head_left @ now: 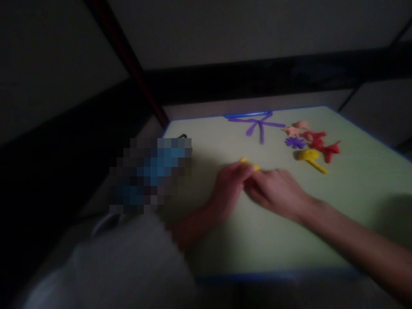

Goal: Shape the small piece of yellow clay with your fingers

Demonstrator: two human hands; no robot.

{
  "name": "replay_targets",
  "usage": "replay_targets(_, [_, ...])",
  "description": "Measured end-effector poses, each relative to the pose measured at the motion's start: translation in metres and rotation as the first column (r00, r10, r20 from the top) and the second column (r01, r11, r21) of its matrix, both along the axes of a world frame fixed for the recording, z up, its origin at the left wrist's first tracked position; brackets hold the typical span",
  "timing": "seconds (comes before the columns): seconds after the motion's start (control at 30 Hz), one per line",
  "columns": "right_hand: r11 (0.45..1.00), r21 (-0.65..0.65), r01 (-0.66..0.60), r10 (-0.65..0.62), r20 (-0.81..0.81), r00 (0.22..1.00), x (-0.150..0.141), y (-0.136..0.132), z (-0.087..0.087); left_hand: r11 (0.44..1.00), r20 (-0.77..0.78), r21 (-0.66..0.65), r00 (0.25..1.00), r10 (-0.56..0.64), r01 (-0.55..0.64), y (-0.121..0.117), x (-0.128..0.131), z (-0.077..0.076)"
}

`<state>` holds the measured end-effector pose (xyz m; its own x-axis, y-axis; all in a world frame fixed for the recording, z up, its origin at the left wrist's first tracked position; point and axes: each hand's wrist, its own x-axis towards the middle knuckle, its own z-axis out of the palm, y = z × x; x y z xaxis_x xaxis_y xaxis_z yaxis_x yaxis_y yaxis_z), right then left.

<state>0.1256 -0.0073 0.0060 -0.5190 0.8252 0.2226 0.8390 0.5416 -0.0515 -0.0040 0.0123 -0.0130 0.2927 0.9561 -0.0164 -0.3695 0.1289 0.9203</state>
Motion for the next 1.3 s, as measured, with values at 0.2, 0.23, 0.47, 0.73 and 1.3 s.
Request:
replay_targets(0.2, [0.999,-0.035,-0.007,0.006,-0.01,1.0,-0.0013,-0.0015,0.0044,0.999,-0.077,0.051,0.997,0.01,-0.006,-0.0006,-0.0013,0.0005])
replay_targets(0.23, [0.999,-0.037,-0.008,0.007,-0.017,1.0,-0.0016,-0.0018,0.0052,0.998,-0.106,0.064,0.994,0.009,-0.002,-0.0002,-0.0016,0.0003])
replay_targets(0.47, [0.999,-0.05,0.005,-0.005,-0.006,1.0,-0.001,-0.0021,0.0055,0.998,-0.083,0.066,0.996,0.014,-0.009,0.0015,-0.0011,-0.0012])
replay_targets(0.73, [0.997,-0.069,0.022,-0.021,0.028,0.999,0.0005,0.001,0.0024,0.999,-0.037,0.04,0.999,-0.01,0.012,-0.0007,-0.002,-0.0026])
replay_targets(1.3, [1.0,-0.027,0.004,-0.004,-0.013,1.0,0.0005,0.0009,0.0004,0.999,-0.078,0.034,0.996,0.031,-0.029,0.0001,-0.0017,-0.0012])
